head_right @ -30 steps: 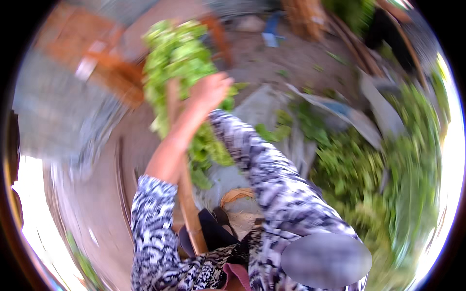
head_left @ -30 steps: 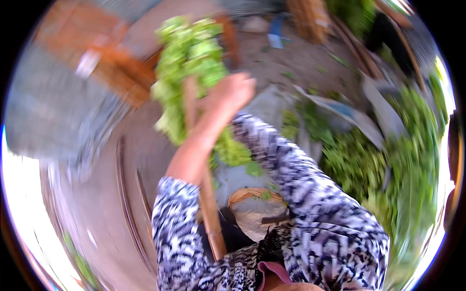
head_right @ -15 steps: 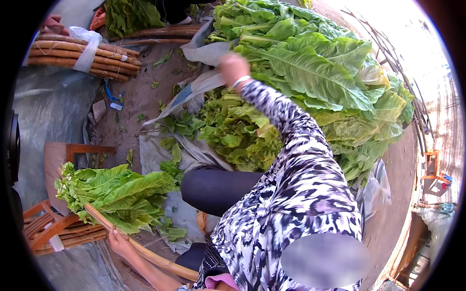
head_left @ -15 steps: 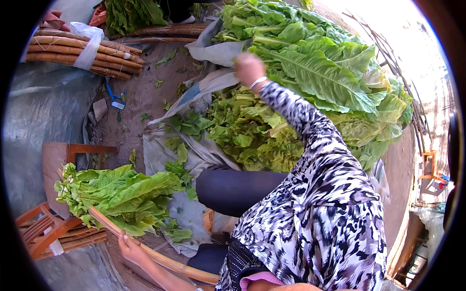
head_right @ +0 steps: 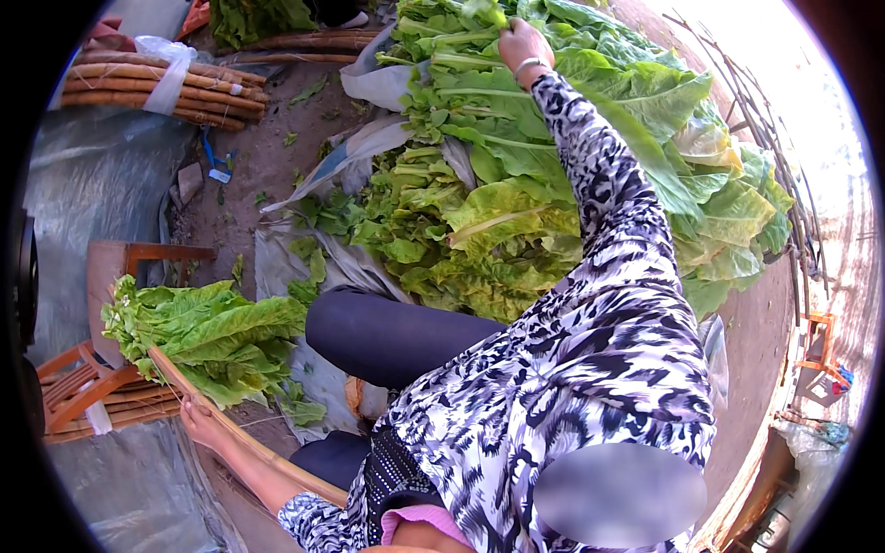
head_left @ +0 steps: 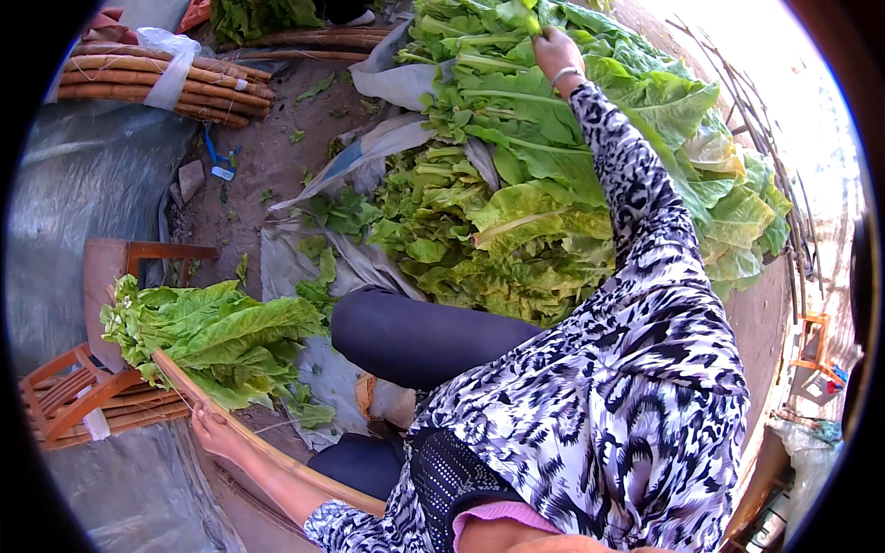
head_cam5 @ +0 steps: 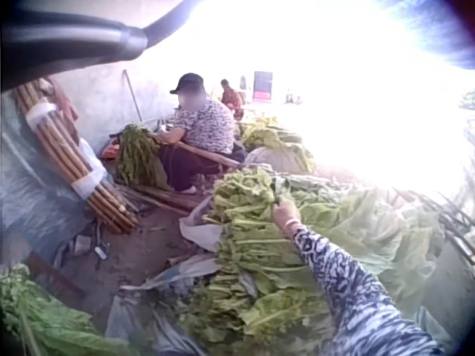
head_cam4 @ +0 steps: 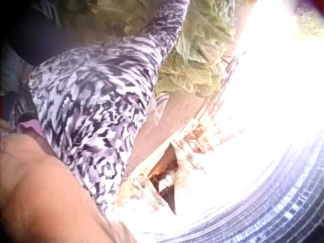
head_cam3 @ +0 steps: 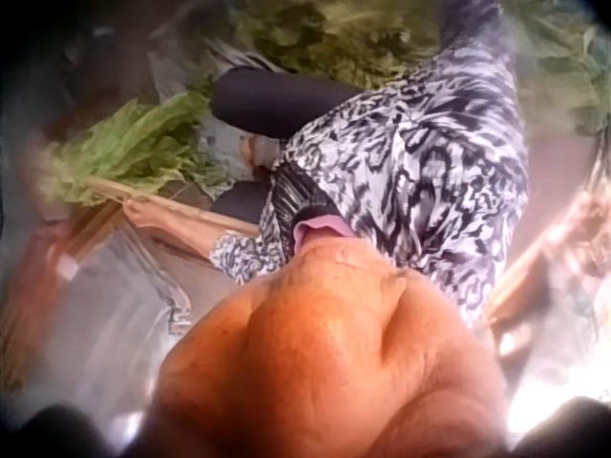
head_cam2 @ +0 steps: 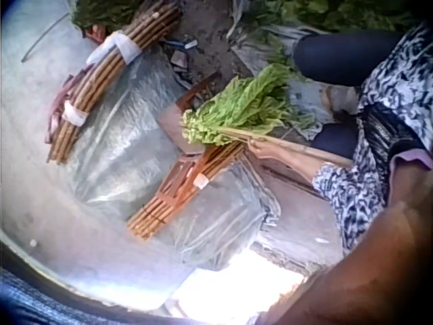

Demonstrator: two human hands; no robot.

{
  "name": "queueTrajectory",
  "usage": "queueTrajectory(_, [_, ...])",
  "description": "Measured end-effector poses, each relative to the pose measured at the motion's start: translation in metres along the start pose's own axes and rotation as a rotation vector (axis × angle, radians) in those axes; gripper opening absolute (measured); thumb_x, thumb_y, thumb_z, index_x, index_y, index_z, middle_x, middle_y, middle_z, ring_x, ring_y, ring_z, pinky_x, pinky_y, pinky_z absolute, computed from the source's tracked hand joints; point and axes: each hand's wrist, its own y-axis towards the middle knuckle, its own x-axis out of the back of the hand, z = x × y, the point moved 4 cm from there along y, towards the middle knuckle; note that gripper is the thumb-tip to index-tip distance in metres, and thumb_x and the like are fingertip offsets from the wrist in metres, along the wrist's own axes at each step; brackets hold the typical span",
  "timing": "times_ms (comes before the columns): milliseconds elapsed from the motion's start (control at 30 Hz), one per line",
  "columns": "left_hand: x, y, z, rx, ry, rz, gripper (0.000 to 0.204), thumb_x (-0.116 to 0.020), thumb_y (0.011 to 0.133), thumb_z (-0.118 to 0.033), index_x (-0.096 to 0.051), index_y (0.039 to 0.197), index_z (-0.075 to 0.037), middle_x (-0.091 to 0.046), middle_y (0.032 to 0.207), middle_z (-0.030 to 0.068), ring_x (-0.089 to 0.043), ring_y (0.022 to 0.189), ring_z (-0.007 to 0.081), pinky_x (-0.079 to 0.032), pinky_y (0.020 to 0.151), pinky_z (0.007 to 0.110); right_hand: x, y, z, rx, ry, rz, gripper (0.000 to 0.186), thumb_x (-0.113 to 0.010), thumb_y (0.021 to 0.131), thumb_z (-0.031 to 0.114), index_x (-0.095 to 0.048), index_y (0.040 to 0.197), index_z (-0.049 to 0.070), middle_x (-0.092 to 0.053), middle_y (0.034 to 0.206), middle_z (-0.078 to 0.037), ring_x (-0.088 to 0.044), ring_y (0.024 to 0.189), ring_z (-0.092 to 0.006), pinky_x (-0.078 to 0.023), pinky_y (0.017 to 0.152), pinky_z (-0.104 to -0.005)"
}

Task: The person repeatedly picks up large green leaves from a pile on the ground, places them onto a wooden frame, and secures them with a string. The person continues this process throughout the clip, accumulating a stack of leaves on the frame.

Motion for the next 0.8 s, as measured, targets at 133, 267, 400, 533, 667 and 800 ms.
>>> queueTrajectory(133, [0.011,-0.001,0.01,0.005,0.009,-0.018,0.026,-0.045,0.092,-0.012,-0.06,0.105,0.005,-0.042,0.06,-0.0013,-0.037,0.056,0.0078,-0.033,0.053,0.023,-0.009,-0.019,0.041,0.273,-0.232,0.146,0.034,-0.046,0.089,0.037,-0.058,0.102,0.008,-0.061,0.103,-0.016,-0.061,0.092,-0.0313,-0.048,0.08,-0.0419])
queueTrajectory(267, [0.008,-0.003,0.004,0.057,-0.036,-0.018,0.026,-0.045,0.091,-0.012,-0.06,0.105,0.004,-0.043,0.061,-0.0013,-0.037,0.055,0.0075,-0.032,0.052,0.022,-0.062,-0.044,0.035,0.423,-0.616,0.501,0.032,-0.06,0.083,0.029,-0.058,0.104,0.006,-0.062,0.106,-0.013,-0.063,0.094,-0.0265,-0.053,0.076,-0.038])
queueTrajectory(400, [-0.009,0.0,0.0,0.044,-0.066,0.046,0.025,-0.045,0.091,-0.012,-0.061,0.103,0.003,-0.043,0.061,-0.0015,-0.036,0.055,0.0065,-0.032,0.051,0.021,-0.099,-0.039,-0.011,0.353,-0.719,0.492,0.023,-0.057,0.079,0.012,-0.061,0.102,0.01,-0.061,0.104,-0.015,-0.062,0.094,-0.0297,-0.052,0.074,-0.0384])
queueTrajectory(533, [0.011,-0.01,0.002,0.064,-0.059,0.027,0.024,-0.046,0.091,-0.012,-0.061,0.103,0.002,-0.044,0.062,-0.0011,-0.036,0.054,0.0064,-0.032,0.05,0.022,-0.074,-0.047,0.035,0.544,-0.755,0.527,0.025,-0.059,0.078,0.02,-0.065,0.101,0.011,-0.056,0.112,-0.011,-0.05,0.112,-0.0271,-0.044,0.091,-0.0392])
queueTrajectory(667, [0.01,-0.014,0.003,0.1,-0.064,-0.009,0.023,-0.049,0.089,-0.014,-0.063,0.103,-0.001,-0.054,0.071,0.0016,-0.044,0.059,0.0083,-0.038,0.054,0.022,-0.062,-0.041,0.078,0.606,-0.379,0.763,0.05,-0.066,0.075,0.034,-0.055,0.116,0.007,-0.059,0.108,-0.016,-0.054,0.103,-0.0322,-0.042,0.089,-0.0397])
queueTrajectory(800, [0.029,-0.036,-0.004,0.132,-0.09,-0.017,0.022,-0.053,0.087,-0.016,-0.063,0.103,-0.004,-0.062,0.088,0.0022,-0.055,0.072,0.0105,-0.044,0.061,0.025,-0.07,-0.113,0.204,0.809,0.15,1.031,0.046,-0.068,0.075,0.024,-0.055,0.113,0.001,-0.062,0.1,-0.016,-0.058,0.097,-0.0282,-0.042,0.088,-0.0361])
